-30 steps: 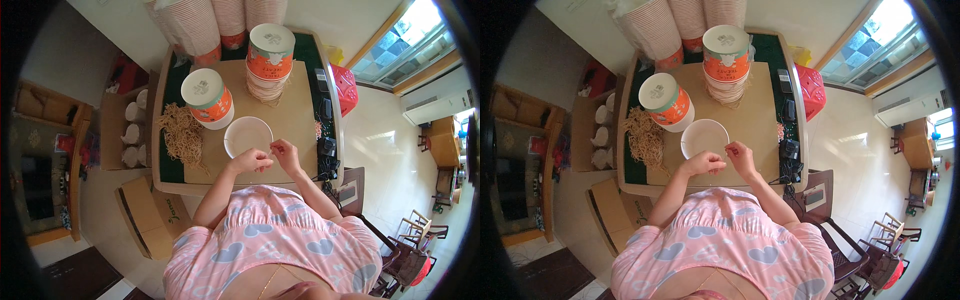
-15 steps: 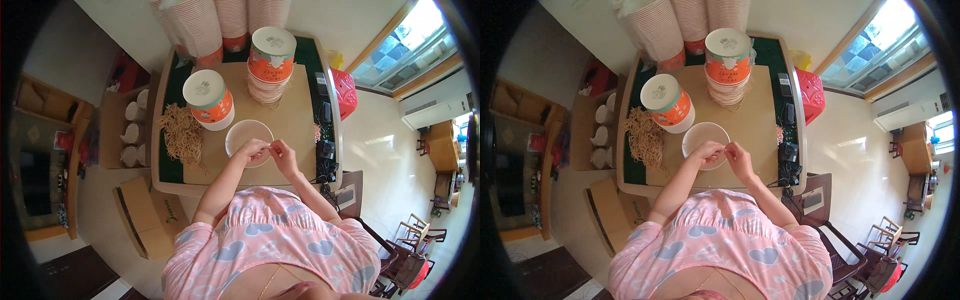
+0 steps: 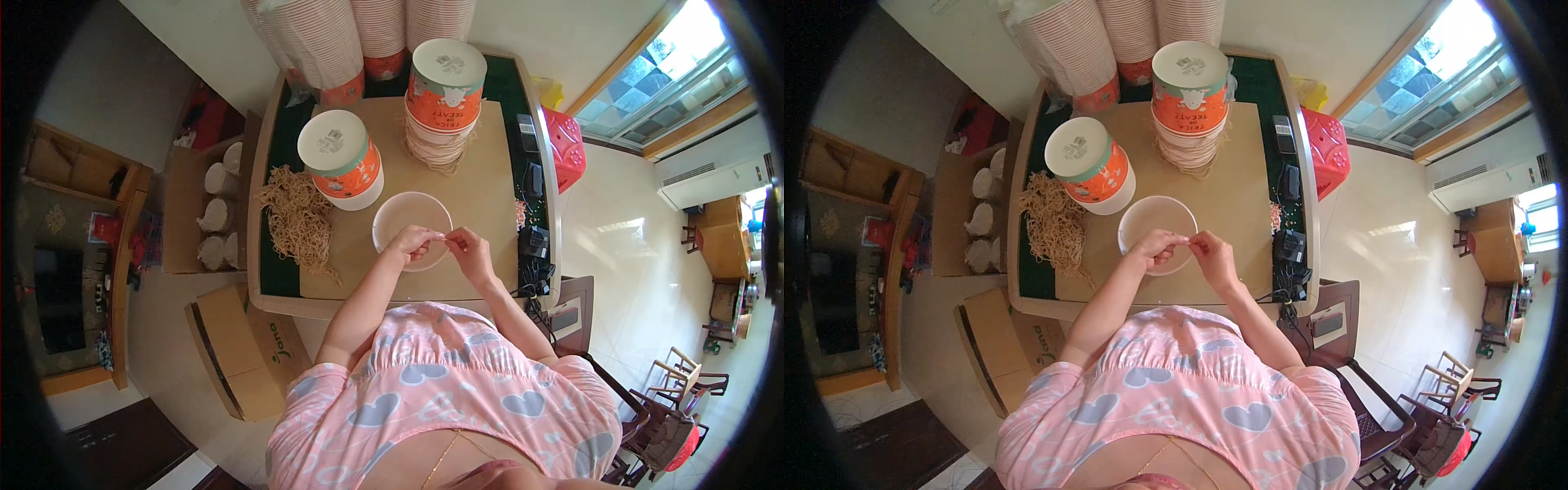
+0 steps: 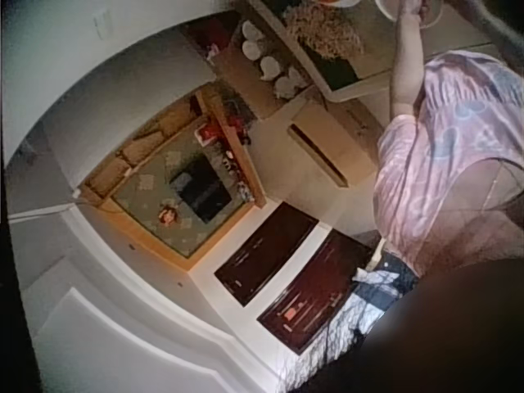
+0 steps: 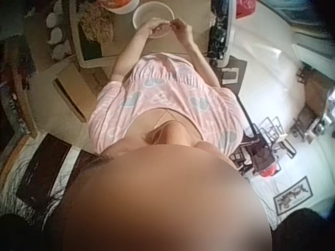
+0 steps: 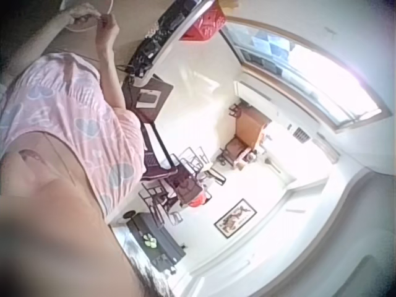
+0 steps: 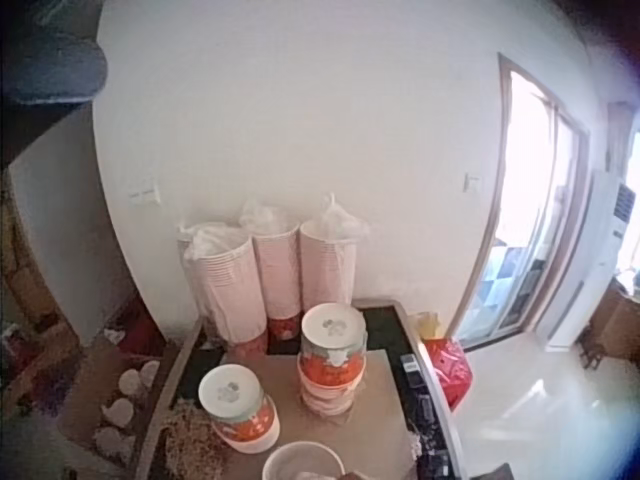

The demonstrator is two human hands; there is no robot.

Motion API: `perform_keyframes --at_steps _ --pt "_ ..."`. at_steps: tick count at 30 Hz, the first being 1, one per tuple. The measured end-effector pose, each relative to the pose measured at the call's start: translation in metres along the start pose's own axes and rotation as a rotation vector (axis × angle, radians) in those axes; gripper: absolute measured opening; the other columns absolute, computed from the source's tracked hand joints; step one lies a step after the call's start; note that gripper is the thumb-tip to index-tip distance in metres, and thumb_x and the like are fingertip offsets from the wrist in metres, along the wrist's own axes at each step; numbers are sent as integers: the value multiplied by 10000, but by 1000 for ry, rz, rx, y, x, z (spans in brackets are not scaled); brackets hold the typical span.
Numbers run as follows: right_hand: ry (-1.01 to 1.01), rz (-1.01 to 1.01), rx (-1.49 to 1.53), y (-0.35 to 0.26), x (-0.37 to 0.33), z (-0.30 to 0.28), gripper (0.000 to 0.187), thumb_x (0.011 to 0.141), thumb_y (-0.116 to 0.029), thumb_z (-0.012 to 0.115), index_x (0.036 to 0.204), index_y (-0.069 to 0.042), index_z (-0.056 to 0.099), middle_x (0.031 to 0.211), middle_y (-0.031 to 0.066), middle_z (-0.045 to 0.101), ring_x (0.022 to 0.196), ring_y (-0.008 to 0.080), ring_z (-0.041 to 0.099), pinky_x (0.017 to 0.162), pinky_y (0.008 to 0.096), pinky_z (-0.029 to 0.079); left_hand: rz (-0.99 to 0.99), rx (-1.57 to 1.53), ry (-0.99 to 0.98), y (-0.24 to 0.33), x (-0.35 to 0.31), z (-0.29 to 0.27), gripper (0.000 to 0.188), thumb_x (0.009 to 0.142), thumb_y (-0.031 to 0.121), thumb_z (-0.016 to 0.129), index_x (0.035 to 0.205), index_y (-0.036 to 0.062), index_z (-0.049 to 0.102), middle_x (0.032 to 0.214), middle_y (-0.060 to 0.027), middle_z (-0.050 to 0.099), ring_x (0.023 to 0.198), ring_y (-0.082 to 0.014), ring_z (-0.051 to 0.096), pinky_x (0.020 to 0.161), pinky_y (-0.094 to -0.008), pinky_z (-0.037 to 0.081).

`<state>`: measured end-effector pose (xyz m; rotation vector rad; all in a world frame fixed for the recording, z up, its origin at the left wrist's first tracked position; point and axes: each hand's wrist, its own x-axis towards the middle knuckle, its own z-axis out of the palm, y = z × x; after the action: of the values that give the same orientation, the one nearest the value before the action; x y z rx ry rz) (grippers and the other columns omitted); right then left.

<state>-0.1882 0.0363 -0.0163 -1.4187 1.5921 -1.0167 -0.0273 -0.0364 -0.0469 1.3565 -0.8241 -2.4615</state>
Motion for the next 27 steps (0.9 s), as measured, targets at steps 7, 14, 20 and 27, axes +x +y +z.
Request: perform_keyframes --at_steps 7,14,20,27 --pt "21 -121 -127 -4 6 -4 69 785 -40 624 847 -13 638 746 151 627 641 252 622 573 322 487 69 -35 15 -5 1 4 103 806 173 652 854 82 645 533 76 429 382 -24 288 351 -199 197" --pt "-39 -36 -300 -13 7 -11 101 772 -92 629 815 -1 622 761 168 621 690 317 615 635 380 487 250 30 195 -4 -7 18 56 811 146 646 837 98 636 580 62 488 404 -15 347 356 -171 241" --pt "-66 -20 -123 -13 3 -8 90 760 -69 626 813 3 618 743 161 615 679 308 610 620 357 483 284 16 225 -7 -6 17 48 807 141 646 829 100 632 545 69 455 383 -15 327 344 -170 231" --pt "-105 -145 -149 -10 3 -4 66 771 -58 617 808 -4 609 726 152 602 638 283 604 585 347 477 185 -123 75 -11 -1 8 55 813 145 641 836 95 636 524 73 433 371 -17 315 334 -177 211"
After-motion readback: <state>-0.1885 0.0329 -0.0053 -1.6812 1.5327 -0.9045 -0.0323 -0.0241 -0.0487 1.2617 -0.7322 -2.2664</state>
